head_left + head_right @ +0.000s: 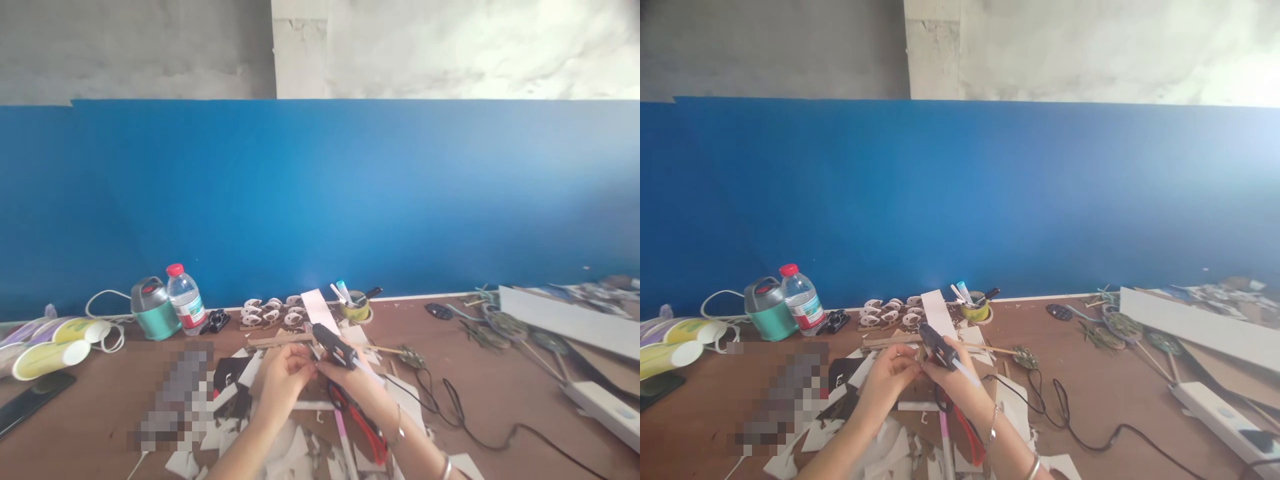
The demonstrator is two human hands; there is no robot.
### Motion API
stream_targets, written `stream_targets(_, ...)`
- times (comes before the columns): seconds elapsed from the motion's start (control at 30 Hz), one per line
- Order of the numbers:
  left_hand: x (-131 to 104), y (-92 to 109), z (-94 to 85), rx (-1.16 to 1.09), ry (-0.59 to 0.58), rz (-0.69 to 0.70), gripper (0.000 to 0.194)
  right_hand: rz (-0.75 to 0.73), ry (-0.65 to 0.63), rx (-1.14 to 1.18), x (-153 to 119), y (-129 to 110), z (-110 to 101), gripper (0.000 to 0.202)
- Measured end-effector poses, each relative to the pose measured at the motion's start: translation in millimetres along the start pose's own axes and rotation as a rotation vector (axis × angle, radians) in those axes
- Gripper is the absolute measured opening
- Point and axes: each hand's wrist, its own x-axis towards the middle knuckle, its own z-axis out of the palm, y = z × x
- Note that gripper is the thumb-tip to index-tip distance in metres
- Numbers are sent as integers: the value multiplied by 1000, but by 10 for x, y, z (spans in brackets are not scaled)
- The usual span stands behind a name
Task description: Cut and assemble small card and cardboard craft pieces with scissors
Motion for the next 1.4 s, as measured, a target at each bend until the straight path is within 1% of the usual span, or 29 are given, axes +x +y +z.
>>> stream_targets(0.13,-5,1,-7,20,-17,9,23,-31,-14,-9,5,-17,0,11)
stream_targets(0.27,-28,69,-20,59,-30,31,17,-31,-42,-18,14,-21,-38,7)
stream_targets(0.4,-61,145,-9,168,-12,121,11,-50,-50,-29,12,-8,-53,5)
stream_targets(0.5,-66,171,-3,169,12,178,11,-41,-84,0,16,4,-59,7)
stream_targets(0.57,-50,172,-18,149,41,162,12,-25,-108,59,26,8,-78,11)
stream_targets(0.7,6,160,-87,57,121,50,18,-34,-183,167,65,32,-146,20)
stream_targets(0.77,27,162,-118,14,129,15,22,-12,-187,176,88,78,-174,21)
stream_targets(0.87,36,180,-138,-16,107,-2,26,63,-157,120,119,185,-186,21)
stream_targets(0.93,32,193,-135,-28,116,-13,26,108,-141,66,132,257,-180,20)
stream_targets(1.03,23,205,-124,-34,148,-28,26,116,-141,22,144,315,-163,19)
stream_targets(1.17,4,222,-116,0,141,-48,27,79,-158,-14,140,283,-149,15)
stream_targets(1.27,-16,247,-113,24,121,-38,26,82,-158,-28,126,233,-148,12)
stream_targets(1.4,-27,266,-104,58,116,-12,26,98,-143,-46,121,220,-146,13)
